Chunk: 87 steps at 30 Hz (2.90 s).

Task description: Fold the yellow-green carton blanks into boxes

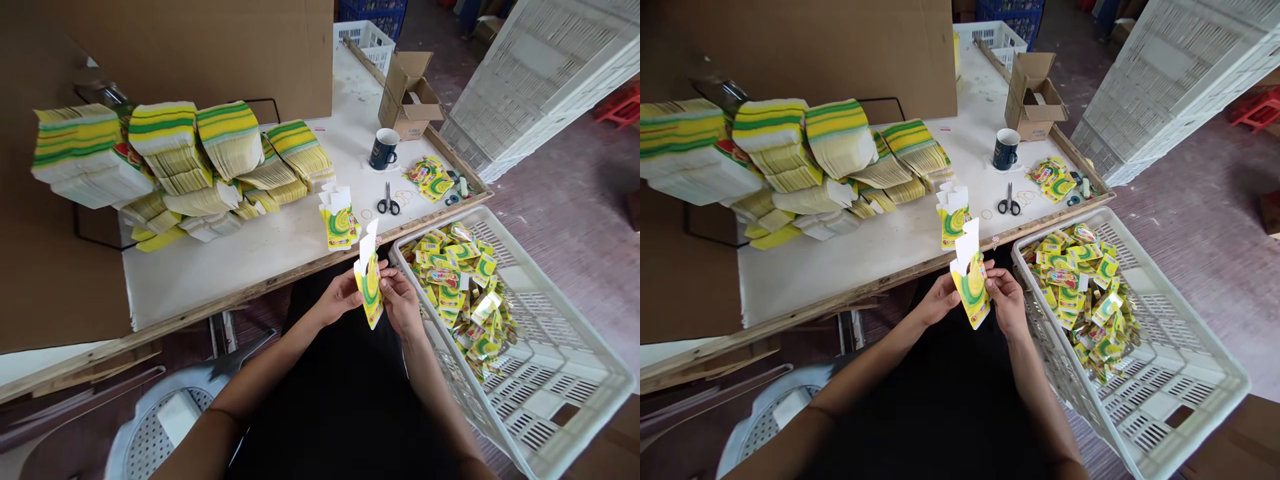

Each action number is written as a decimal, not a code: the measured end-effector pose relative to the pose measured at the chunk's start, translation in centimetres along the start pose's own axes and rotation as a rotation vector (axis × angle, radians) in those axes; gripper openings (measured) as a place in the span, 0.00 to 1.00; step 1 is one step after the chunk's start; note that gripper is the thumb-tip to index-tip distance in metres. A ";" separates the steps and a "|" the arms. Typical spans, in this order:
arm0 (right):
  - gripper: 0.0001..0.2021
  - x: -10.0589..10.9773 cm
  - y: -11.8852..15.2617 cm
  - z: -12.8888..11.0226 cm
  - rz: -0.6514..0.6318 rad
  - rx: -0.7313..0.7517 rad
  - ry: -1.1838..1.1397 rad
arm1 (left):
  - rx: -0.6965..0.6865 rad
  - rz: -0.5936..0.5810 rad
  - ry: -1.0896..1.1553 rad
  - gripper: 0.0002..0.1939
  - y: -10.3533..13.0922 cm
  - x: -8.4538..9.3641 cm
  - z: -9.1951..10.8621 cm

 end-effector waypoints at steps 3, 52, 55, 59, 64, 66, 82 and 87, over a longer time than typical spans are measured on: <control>0.14 0.0 0.1 0.0 -0.019 -0.010 -0.017 | -0.024 0.004 -0.007 0.32 0.0 -0.2 0.5; 0.28 0.9 1.2 -1.3 0.001 0.184 0.348 | 0.112 0.169 -0.245 0.36 0.2 1.5 0.2; 0.20 1.1 1.2 -1.9 -0.012 0.183 0.391 | 0.181 0.122 -0.183 0.32 0.5 1.6 0.0; 0.15 1.3 1.1 -2.8 0.014 0.230 0.494 | 0.241 0.086 -0.148 0.31 1.1 1.3 -0.4; 0.13 1.2 0.9 -2.9 0.075 0.344 0.576 | 0.273 0.058 -0.143 0.48 1.0 1.1 -0.2; 0.11 1.4 0.8 -2.3 0.111 0.347 0.518 | 0.274 0.032 -0.171 0.49 0.9 1.3 -0.3; 0.25 1.6 0.3 -1.5 -0.020 0.104 0.583 | 0.091 0.097 -0.653 0.27 0.6 1.0 0.5; 0.18 1.6 0.1 -1.2 0.101 0.150 0.611 | 0.122 0.035 -0.596 0.28 0.4 0.9 0.8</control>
Point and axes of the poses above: each hand's wrist, its own y-axis away from the middle knuckle, its own x-axis out of the back of the hand, z = x × y, the point moved 4 cm from there along -y, towards the middle knuckle, and after that the axes turned 1 degree about -x, right-handed, at the moved point
